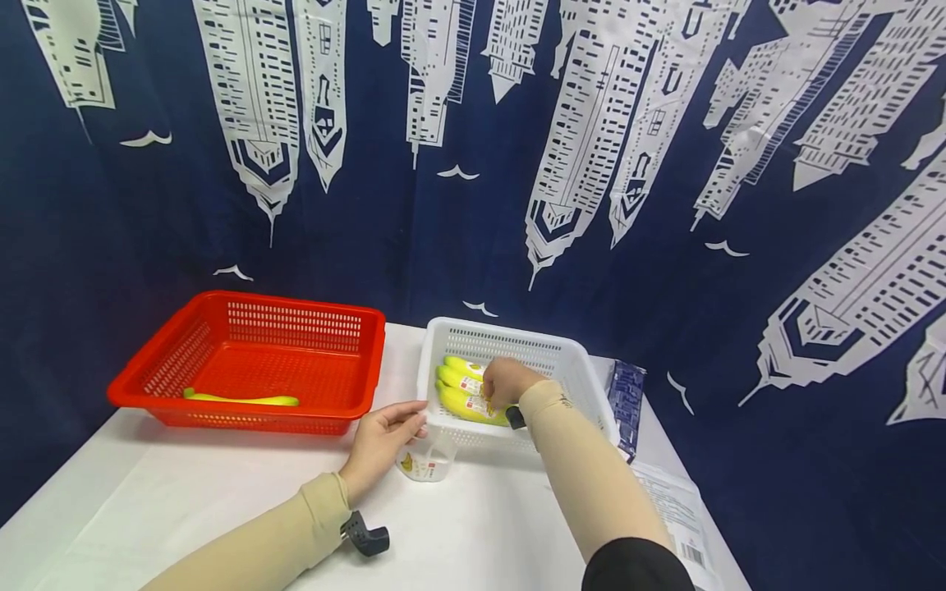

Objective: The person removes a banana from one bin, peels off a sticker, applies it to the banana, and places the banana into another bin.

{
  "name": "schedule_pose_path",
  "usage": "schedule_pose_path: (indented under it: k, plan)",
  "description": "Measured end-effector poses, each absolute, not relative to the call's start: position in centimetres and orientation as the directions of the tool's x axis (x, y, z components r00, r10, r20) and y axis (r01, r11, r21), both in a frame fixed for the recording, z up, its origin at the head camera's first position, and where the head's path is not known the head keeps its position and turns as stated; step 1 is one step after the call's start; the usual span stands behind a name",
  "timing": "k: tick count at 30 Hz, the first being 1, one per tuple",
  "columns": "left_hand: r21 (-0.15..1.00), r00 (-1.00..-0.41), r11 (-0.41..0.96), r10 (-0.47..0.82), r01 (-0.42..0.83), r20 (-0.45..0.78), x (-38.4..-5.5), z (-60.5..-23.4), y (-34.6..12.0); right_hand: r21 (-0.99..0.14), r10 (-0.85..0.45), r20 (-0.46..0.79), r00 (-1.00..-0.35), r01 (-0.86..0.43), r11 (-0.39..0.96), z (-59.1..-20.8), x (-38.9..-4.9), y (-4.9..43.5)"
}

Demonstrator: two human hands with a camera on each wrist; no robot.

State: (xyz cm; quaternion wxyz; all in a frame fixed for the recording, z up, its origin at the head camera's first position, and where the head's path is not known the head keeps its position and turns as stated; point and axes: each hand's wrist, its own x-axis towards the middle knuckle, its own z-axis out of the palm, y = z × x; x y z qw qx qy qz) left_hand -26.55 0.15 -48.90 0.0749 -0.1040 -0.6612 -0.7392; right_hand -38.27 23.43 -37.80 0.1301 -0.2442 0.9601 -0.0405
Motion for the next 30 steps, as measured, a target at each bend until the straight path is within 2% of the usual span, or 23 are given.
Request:
schedule_pose_path:
  k: [4, 12, 28, 30]
  plan:
    - [0.964, -0.967, -0.103, 0.036, 0.246, 0.251, -26.5, -49.0, 0.1, -0.139, -0.469, -0.231, -0.852, -0.448, 0.883, -37.9, -38.1, 23.0]
    - [0.961, -0.966, -0.109, 0.033, 0.253, 0.258, -26.5, -48.9, 0.0, -0.292, -0.403, -0.377, -0.834, -0.306, 0.906, -37.9, -37.8, 22.1]
    - [0.967, -0.970, -0.114, 0.057, 0.229, 0.236, -26.1, -48.4, 0.0, -0.312, -0.403, -0.363, -0.840, -0.298, 0.902, -37.2, -37.5, 21.8]
    - [0.966, -0.967, -0.106, 0.067, 0.237, 0.244, -26.0, -48.4, -0.1, -0.345, -0.423, -0.340, -0.840, -0.307, 0.887, -37.0, -37.5, 21.7]
